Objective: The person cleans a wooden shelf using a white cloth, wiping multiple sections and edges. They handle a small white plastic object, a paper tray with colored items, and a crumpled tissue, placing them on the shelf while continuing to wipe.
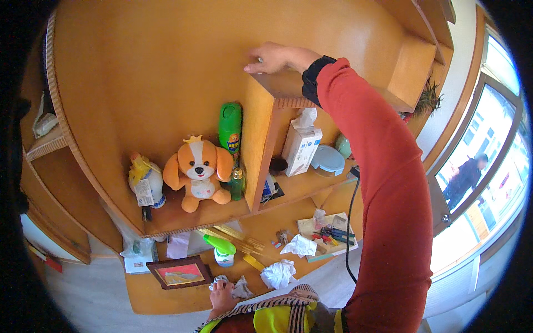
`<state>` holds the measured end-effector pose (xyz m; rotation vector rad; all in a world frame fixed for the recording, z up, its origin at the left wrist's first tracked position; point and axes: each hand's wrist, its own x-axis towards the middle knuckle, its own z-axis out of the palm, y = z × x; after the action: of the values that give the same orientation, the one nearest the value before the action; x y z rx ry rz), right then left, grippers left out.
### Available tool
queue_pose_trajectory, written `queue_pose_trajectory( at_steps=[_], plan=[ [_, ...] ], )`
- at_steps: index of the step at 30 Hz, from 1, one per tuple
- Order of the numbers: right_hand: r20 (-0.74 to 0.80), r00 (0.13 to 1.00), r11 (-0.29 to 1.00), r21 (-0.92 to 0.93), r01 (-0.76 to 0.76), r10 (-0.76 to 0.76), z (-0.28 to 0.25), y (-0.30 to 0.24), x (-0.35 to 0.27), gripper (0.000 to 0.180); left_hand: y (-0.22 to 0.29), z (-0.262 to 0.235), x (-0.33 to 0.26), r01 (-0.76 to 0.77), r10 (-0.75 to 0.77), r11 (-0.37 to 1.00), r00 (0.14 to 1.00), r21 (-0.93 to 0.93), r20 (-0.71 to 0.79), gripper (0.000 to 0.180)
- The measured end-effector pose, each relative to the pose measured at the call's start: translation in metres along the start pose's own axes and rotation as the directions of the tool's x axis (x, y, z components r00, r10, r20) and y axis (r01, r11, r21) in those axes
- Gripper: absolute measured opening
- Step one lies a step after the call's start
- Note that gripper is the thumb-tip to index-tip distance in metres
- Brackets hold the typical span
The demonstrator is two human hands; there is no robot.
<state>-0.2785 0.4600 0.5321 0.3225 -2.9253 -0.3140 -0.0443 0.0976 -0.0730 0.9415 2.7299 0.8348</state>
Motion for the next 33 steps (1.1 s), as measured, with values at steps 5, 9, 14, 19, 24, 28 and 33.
queue_pose_trajectory(
  at_steps=[5,9,14,19,24,28,33],
  plan=[
    [0.089,0.995,0.999,-0.036,-0.036,0.039,-0.008,0.000,0.001,0.059,0.001,-0.003,0.000,-0.014,0.014,0.999,1.000,0.038,0.004,0.044],
    [0.135,0.981,0.984,-0.133,-0.119,0.137,-0.005,0.002,0.010,0.063,0.003,-0.005,0.000,0.000,-0.001,0.999,1.000,0.049,0.025,0.044],
    [0.132,0.951,0.948,-0.196,-0.250,0.278,0.004,-0.001,0.031,0.060,-0.003,0.001,0.002,-0.023,0.024,0.999,0.999,0.034,-0.033,0.042],
    [0.194,0.925,0.942,-0.136,-0.306,0.328,0.002,-0.004,0.034,0.058,-0.003,0.001,0.000,-0.059,0.061,0.998,0.996,0.022,-0.071,0.041],
    [0.218,0.895,0.912,0.051,-0.408,0.388,-0.003,0.001,0.019,0.059,0.005,-0.010,-0.001,-0.062,0.064,0.998,0.996,0.031,-0.056,0.043],
    [0.240,0.924,0.944,0.070,-0.321,0.297,-0.010,0.009,0.005,0.058,0.010,-0.017,-0.001,-0.043,0.042,0.999,0.998,-0.015,-0.041,0.043],
    [0.111,0.950,0.956,-0.042,-0.291,0.293,-0.021,0.003,-0.019,0.061,0.015,-0.025,0.000,-0.039,0.039,0.999,0.999,0.017,0.015,0.044]
  ],
)
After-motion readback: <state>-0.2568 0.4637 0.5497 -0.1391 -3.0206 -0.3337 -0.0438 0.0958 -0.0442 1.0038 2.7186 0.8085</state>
